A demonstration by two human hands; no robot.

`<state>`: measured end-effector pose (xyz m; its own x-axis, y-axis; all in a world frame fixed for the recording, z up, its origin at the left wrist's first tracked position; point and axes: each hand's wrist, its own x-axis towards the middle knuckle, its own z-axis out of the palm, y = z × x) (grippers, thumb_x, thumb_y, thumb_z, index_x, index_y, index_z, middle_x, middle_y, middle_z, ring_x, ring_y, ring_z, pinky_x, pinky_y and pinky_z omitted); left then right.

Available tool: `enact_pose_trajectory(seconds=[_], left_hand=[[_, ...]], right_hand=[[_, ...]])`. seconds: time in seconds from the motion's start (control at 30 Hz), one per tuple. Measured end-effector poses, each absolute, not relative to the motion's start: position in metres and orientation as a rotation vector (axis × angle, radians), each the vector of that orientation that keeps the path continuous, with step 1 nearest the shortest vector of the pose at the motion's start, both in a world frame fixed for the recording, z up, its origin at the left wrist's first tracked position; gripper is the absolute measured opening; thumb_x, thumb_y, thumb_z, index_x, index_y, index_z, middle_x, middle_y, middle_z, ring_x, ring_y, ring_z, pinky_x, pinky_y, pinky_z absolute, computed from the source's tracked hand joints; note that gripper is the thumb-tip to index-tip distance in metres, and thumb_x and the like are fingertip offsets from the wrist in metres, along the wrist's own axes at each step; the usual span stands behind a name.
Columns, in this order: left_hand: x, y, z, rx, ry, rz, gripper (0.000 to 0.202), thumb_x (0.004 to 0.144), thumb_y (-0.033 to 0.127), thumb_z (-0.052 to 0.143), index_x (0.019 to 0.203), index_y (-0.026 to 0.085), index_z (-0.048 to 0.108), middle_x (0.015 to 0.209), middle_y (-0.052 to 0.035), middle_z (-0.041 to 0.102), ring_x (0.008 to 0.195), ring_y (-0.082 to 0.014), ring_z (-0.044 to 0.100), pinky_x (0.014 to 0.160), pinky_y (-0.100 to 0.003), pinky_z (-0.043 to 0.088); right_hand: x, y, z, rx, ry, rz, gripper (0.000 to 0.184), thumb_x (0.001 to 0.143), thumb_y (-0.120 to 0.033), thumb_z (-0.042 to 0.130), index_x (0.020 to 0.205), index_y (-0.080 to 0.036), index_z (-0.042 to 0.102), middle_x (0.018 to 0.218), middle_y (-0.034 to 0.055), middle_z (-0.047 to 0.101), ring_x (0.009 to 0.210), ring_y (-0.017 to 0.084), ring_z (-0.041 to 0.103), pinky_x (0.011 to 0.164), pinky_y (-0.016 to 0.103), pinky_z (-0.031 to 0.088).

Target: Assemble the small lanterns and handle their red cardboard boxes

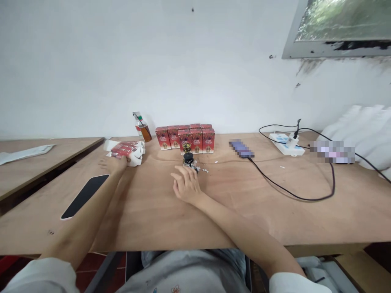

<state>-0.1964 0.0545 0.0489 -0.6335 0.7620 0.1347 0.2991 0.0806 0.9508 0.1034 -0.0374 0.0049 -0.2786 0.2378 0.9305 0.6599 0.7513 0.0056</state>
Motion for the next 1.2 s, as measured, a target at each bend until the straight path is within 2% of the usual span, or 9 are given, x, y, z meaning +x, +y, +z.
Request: enact_pose_trajectory(seconds=[0.13, 0.27, 0.33, 0.37, 0.4, 0.5, 0.7, 1.0, 1.2], left_hand=[[-0.180, 0.056, 0.057, 1.063, 2.152, 1.670, 0.042, 0.082, 0.007, 0.046, 0.119, 0.008, 0.026, 0.116, -0.0180, 0.048, 0.118, -0.0314, 0.043, 0.096, -0.047, 0.034], [-0.141, 0.040, 0.059, 1.585, 2.316, 1.721, 0.036, 0.084, 0.014, 0.044, 0.117, 0.004, 0.035, 0.115, -0.0176, 0.046, 0.117, -0.0336, 0.038, 0.097, -0.053, 0.026], [-0.116, 0.027, 0.054, 2.237, 2.063, 1.424, 0.034, 0.079, 0.017, 0.049, 0.111, 0.008, 0.045, 0.115, -0.0181, 0.047, 0.116, -0.0354, 0.036, 0.096, -0.054, 0.025], [-0.102, 0.019, 0.051, 2.391, 1.916, 1.294, 0.028, 0.075, 0.018, 0.052, 0.103, 0.013, 0.051, 0.110, -0.0132, 0.052, 0.112, -0.0314, 0.041, 0.096, -0.049, 0.028], [-0.089, 0.012, 0.047, 2.507, 1.776, 1.179, 0.023, 0.074, 0.019, 0.053, 0.096, 0.017, 0.054, 0.107, -0.0087, 0.055, 0.108, -0.0276, 0.045, 0.095, -0.046, 0.030], [-0.056, -0.005, 0.035, 2.789, 1.405, 0.857, 0.026, 0.077, 0.026, 0.049, 0.101, 0.020, 0.055, 0.110, -0.0090, 0.054, 0.106, -0.0272, 0.045, 0.091, -0.046, 0.030], [-0.039, -0.020, 0.027, 2.727, 1.351, 0.943, 0.024, 0.083, 0.034, 0.046, 0.099, 0.016, 0.051, 0.104, -0.0105, 0.053, 0.100, -0.0255, 0.044, 0.085, -0.040, 0.033], [-0.047, -0.022, 0.035, 2.768, 1.317, 0.972, 0.014, 0.085, 0.028, 0.044, 0.076, 0.017, 0.047, 0.078, -0.0041, 0.055, 0.080, -0.0199, 0.047, 0.072, -0.034, 0.032], [-0.065, -0.016, 0.051, 2.607, 1.351, 1.333, 0.020, 0.087, 0.032, 0.047, 0.084, 0.019, 0.062, 0.076, -0.0045, 0.062, 0.079, -0.0197, 0.048, 0.077, -0.034, 0.034]], right_hand=[[0.106, -0.028, 0.003, -0.901, -1.605, -0.360, 0.055, 0.077, -0.019, 0.053, 0.127, -0.016, 0.030, 0.129, 0.0192, 0.035, 0.124, 0.030, 0.035, 0.095, 0.050, 0.036], [0.112, -0.012, -0.002, -1.185, -1.555, -0.093, 0.075, 0.073, -0.024, 0.060, 0.135, -0.012, 0.019, 0.138, 0.0220, 0.029, 0.131, 0.032, 0.028, 0.101, 0.053, 0.030], [0.115, -0.005, -0.005, -1.258, -1.539, 0.025, 0.081, 0.070, -0.026, 0.063, 0.136, -0.011, 0.019, 0.136, 0.0216, 0.035, 0.129, 0.032, 0.031, 0.103, 0.051, 0.029], [0.116, -0.003, -0.006, -1.286, -1.531, 0.069, 0.082, 0.069, -0.027, 0.065, 0.136, -0.010, 0.020, 0.134, 0.0210, 0.038, 0.128, 0.031, 0.033, 0.103, 0.050, 0.029], [0.117, -0.001, -0.007, -1.311, -1.527, 0.100, 0.081, 0.068, -0.028, 0.066, 0.135, -0.010, 0.023, 0.132, 0.0205, 0.042, 0.126, 0.031, 0.034, 0.102, 0.050, 0.030], [0.119, 0.001, -0.009, -1.322, -1.576, 0.122, 0.068, 0.068, -0.029, 0.067, 0.126, -0.010, 0.037, 0.123, 0.0186, 0.050, 0.124, 0.031, 0.035, 0.099, 0.049, 0.033], [0.118, -0.008, -0.002, -1.163, -1.650, 0.089, 0.041, 0.071, -0.029, 0.066, 0.107, -0.016, 0.051, 0.106, 0.0121, 0.057, 0.107, 0.028, 0.043, 0.093, 0.044, 0.039], [0.114, -0.017, 0.006, -0.933, -1.638, 0.343, 0.040, 0.071, -0.020, 0.063, 0.109, -0.021, 0.050, 0.107, 0.0075, 0.054, 0.102, 0.022, 0.053, 0.089, 0.036, 0.043], [0.113, -0.012, 0.005, -0.892, -1.428, 0.634, 0.054, 0.069, -0.031, 0.068, 0.116, -0.021, 0.044, 0.110, 0.0080, 0.057, 0.102, 0.021, 0.055, 0.091, 0.037, 0.044]])
